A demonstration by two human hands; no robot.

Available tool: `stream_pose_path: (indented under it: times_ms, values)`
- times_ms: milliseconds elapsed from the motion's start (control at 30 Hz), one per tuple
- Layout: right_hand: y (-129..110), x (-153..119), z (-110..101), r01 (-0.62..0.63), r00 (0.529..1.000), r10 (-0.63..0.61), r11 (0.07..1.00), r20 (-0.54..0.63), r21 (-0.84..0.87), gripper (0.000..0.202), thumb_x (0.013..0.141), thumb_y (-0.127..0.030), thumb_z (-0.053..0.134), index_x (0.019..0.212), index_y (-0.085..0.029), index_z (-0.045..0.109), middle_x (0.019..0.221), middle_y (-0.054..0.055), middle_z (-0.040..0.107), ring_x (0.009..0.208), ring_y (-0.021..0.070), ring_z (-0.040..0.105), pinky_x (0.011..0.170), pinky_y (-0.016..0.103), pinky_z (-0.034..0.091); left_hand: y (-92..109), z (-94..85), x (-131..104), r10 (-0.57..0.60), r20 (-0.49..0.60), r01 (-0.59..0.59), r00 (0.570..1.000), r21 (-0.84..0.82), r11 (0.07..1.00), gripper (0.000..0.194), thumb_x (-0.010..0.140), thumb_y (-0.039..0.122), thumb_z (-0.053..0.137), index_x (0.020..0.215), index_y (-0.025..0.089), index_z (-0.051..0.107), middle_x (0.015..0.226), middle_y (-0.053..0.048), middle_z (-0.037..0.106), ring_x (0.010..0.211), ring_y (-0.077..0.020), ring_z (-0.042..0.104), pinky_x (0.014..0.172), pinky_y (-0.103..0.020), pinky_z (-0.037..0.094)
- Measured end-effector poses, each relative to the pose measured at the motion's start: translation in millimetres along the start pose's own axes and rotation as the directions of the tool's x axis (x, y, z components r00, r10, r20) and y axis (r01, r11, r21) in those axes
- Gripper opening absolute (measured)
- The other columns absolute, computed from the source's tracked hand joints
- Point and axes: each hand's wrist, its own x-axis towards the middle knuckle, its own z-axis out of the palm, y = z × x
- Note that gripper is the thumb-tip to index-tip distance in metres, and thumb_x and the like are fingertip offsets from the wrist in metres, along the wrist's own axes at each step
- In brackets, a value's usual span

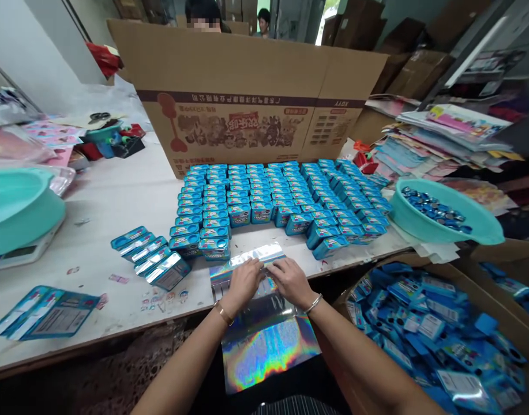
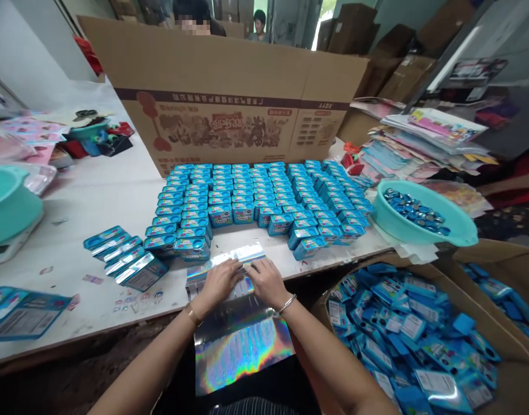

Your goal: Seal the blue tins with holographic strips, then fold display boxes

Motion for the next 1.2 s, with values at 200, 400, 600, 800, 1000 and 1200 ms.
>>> stream_pose_path:
  times_ms: [200, 400, 600, 800, 1000, 1200]
  values:
    - [1, -9, 8, 0.049, 0.988, -0.051, 0.999, -0.147, -0.014, 0.024, 0.099, -0.021, 0.045, 0.102, -0.019, 0.068, 0.096, 0.011, 0.065, 0.088, 0.0239, 0.056, 0.081, 0.038, 0.047, -5, 12.0, 2, -0.011, -0.009, 0.011, 1.0, 0.005, 1.0, 0.018, 0.095, 0.022, 0.055, 0.11, 0.019, 0.065, 0.128, -0.011, 0.066, 0.126, -0.0268, 0.058, 0.098, -0.036, 0.049]
    - [-1, -1, 10, 0.025, 0.988, -0.028, 1.0, -0.155, -0.016, 0.031, 0.096, -0.018, 0.048, 0.124, -0.019, 0.062, 0.113, 0.014, 0.064, 0.103, 0.0277, 0.055, 0.091, 0.044, 0.048, -5, 12.4, 1, -0.023, -0.012, 0.023, 1.0, 0.003, 1.0, 0.025, 0.096, 0.024, 0.054, 0.119, 0.022, 0.063, 0.134, -0.011, 0.062, 0.129, -0.027, 0.055, 0.102, -0.037, 0.047]
    - [-4, -12, 14, 0.062, 0.985, -0.071, 0.996, -0.159, -0.06, 0.029, 0.097, -0.018, 0.048, 0.121, -0.017, 0.064, 0.118, 0.015, 0.064, 0.109, 0.0286, 0.054, 0.094, 0.046, 0.045, 1, 2.6, 0, -0.036, 0.015, 0.036, 0.999, 0.005, 0.999, 0.02, 0.098, 0.026, 0.051, 0.107, 0.02, 0.067, 0.121, -0.011, 0.068, 0.118, -0.026, 0.061, 0.092, -0.034, 0.051]
    - [-8, -13, 12, 0.051, 0.975, -0.059, 0.998, -0.212, -0.043, 0.022, 0.095, -0.015, 0.049, 0.11, -0.018, 0.064, 0.108, 0.012, 0.064, 0.101, 0.0255, 0.053, 0.088, 0.042, 0.045, 4, -1.4, -6, -0.029, 0.048, 0.031, 0.998, -0.044, 0.999, 0.025, 0.097, 0.022, 0.05, 0.116, 0.017, 0.065, 0.132, -0.014, 0.063, 0.125, -0.0283, 0.057, 0.1, -0.038, 0.048]
    - [-3, 3, 29, 0.006, 0.966, -0.022, 0.998, -0.257, -0.062, 0.007, 0.088, -0.015, 0.055, 0.086, -0.021, 0.059, 0.095, 0.007, 0.06, 0.088, 0.0224, 0.049, 0.078, 0.036, 0.043, -4, 4.9, -1, -0.087, 0.078, 0.09, 0.993, -0.041, 0.995, 0.039, 0.093, 0.02, 0.049, 0.13, 0.02, 0.062, 0.149, -0.013, 0.052, 0.136, -0.0292, 0.05, 0.107, -0.042, 0.045]
    - [-3, 1, 15, 0.042, 0.977, -0.07, 0.989, -0.201, -0.139, 0.01, 0.082, -0.013, 0.055, 0.088, -0.021, 0.053, 0.091, 0.008, 0.06, 0.086, 0.024, 0.048, 0.079, 0.038, 0.041, -6, 0.5, -2, -0.095, 0.15, 0.093, 0.984, 0.018, 0.996, 0.062, 0.083, 0.019, 0.057, 0.144, 0.017, 0.051, 0.156, -0.011, 0.041, 0.141, -0.0272, 0.043, 0.115, -0.039, 0.037]
